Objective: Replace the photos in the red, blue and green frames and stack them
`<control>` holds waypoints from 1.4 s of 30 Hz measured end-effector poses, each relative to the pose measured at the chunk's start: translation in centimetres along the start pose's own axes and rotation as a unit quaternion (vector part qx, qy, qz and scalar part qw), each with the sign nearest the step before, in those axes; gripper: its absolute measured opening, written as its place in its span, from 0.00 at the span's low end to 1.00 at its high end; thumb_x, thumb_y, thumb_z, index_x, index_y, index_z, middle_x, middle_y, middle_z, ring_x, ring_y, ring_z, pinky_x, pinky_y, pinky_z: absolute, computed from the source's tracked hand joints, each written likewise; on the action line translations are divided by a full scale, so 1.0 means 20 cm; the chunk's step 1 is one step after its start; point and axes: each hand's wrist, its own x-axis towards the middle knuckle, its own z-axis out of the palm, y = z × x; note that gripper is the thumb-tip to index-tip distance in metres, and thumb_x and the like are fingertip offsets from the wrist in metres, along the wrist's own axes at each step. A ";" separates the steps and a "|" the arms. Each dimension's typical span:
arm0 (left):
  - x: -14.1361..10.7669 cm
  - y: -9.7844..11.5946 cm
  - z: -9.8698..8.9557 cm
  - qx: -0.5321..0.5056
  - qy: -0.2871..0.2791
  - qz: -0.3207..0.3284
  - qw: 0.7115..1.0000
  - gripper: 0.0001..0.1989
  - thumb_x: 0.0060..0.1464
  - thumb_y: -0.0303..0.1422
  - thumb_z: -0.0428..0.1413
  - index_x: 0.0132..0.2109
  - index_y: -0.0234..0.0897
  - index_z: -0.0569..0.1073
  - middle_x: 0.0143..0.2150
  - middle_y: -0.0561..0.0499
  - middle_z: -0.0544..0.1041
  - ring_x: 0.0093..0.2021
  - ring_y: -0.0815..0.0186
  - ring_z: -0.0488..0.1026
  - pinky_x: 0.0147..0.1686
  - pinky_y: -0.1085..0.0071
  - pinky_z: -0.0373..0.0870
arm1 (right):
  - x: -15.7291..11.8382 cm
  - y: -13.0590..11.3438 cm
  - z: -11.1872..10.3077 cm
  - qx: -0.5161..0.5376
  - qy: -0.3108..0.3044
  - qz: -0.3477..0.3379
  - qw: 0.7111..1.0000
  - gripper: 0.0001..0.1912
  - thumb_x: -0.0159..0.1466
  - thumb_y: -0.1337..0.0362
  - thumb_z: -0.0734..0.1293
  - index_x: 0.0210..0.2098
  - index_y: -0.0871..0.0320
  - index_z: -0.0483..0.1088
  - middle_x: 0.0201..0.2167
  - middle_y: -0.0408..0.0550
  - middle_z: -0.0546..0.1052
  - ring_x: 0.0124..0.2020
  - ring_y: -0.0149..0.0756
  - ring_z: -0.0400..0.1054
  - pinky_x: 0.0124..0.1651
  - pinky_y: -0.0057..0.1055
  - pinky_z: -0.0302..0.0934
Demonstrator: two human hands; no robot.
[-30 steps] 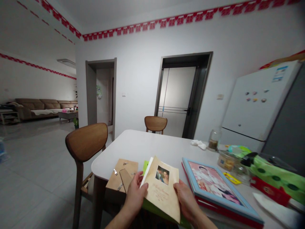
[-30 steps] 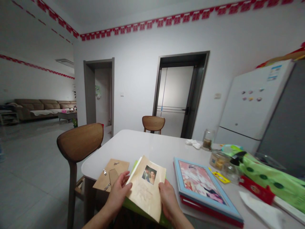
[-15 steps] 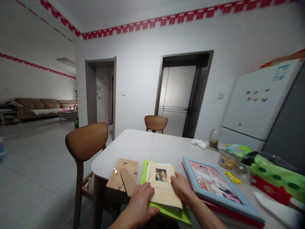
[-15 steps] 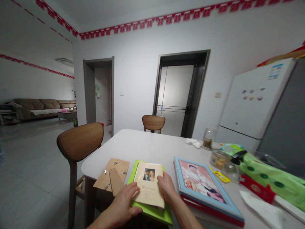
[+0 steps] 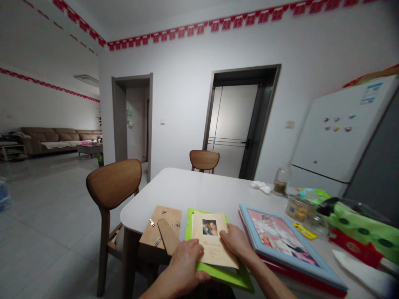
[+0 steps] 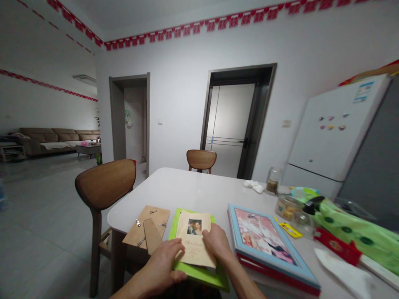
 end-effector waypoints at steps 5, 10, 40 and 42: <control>0.04 0.02 -0.01 0.018 -0.018 0.014 1.000 0.28 0.35 0.46 0.60 0.44 0.38 0.66 0.50 0.48 0.66 0.49 0.58 0.61 0.52 0.62 0.50 | -0.03 0.01 -0.01 -0.116 0.022 -0.010 0.993 0.15 0.50 0.62 0.58 0.32 0.65 0.68 0.32 0.62 0.72 0.34 0.47 0.67 0.34 0.36 0.56; 0.05 0.02 -0.01 0.041 -0.018 0.029 0.999 0.25 0.34 0.46 0.61 0.40 0.38 0.67 0.46 0.49 0.68 0.47 0.59 0.63 0.50 0.63 0.52 | -0.09 0.02 0.02 -0.199 0.074 -0.038 0.977 0.24 0.52 0.59 0.59 0.47 0.62 0.61 0.37 0.55 0.69 0.35 0.43 0.66 0.34 0.33 0.57; 0.02 0.01 0.00 0.066 -0.010 -0.018 0.998 0.16 0.42 0.25 0.50 0.42 0.37 0.65 0.56 0.48 0.58 0.57 0.60 0.50 0.54 0.65 0.50 | -0.16 0.04 0.07 -0.163 0.038 -0.120 0.979 0.19 0.54 0.63 0.57 0.42 0.63 0.68 0.45 0.58 0.68 0.51 0.45 0.55 0.53 0.36 0.46; -0.01 -0.01 -0.01 0.047 -0.011 -0.013 0.999 0.19 0.40 0.26 0.53 0.44 0.37 0.65 0.57 0.48 0.57 0.57 0.60 0.50 0.55 0.65 0.48 | -0.17 0.03 0.07 -0.177 0.042 -0.117 0.976 0.18 0.53 0.63 0.58 0.41 0.61 0.69 0.46 0.58 0.67 0.51 0.46 0.55 0.51 0.38 0.48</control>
